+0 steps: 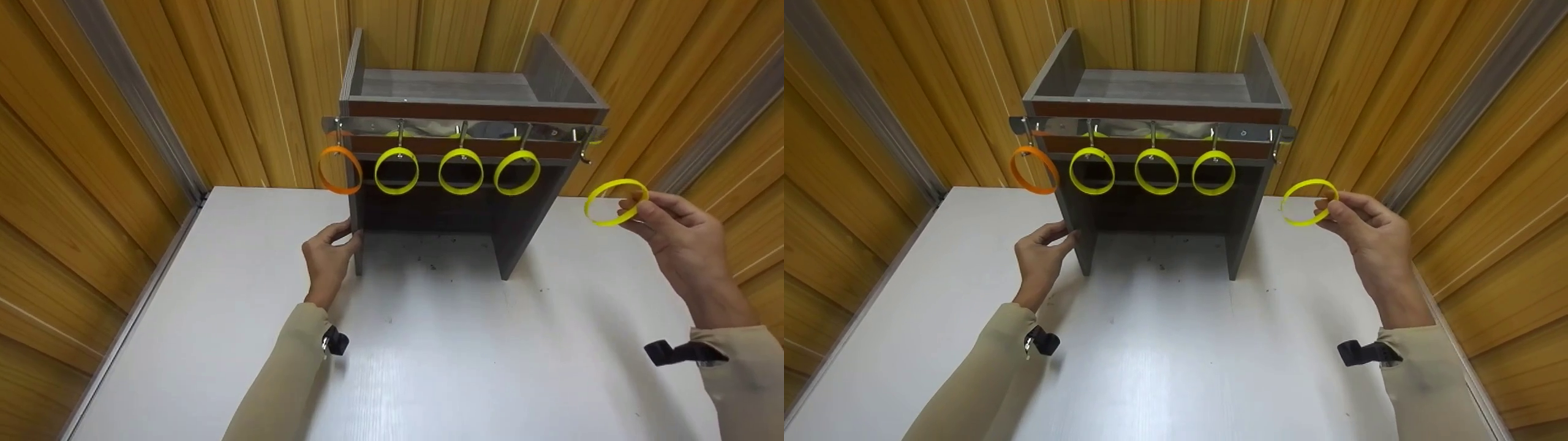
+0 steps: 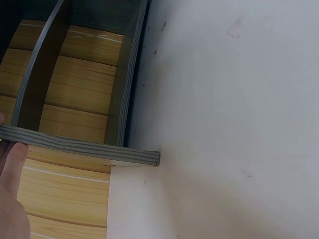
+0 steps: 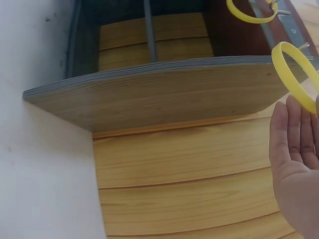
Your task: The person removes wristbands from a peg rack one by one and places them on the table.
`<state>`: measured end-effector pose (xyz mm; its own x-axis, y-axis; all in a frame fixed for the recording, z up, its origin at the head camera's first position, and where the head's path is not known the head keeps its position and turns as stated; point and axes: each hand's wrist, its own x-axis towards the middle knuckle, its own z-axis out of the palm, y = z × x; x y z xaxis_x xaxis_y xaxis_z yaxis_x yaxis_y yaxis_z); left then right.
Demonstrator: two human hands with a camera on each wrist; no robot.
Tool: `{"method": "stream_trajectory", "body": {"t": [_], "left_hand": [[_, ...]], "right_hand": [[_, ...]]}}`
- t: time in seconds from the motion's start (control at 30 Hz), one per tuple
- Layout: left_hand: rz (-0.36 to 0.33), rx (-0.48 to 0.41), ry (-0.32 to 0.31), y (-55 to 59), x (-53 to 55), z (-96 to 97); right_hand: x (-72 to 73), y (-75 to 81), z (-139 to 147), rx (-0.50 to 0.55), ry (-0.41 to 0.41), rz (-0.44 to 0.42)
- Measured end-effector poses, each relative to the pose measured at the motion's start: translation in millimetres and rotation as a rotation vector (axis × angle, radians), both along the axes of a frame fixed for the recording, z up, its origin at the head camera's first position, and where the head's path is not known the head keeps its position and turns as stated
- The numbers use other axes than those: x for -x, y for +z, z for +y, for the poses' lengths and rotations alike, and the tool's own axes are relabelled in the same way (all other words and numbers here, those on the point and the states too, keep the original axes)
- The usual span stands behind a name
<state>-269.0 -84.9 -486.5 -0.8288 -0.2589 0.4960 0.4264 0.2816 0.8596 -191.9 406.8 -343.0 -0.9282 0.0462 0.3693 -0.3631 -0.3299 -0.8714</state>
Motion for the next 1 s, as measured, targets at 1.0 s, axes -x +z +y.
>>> {"method": "stream_trajectory", "body": {"t": [1.0], "left_hand": [[0.027, 0.010, 0.017, -0.4, 3.8, 2.6]], "right_hand": [[1.3, -96.8, 29.9, -0.075, 0.013, -0.299]]}}
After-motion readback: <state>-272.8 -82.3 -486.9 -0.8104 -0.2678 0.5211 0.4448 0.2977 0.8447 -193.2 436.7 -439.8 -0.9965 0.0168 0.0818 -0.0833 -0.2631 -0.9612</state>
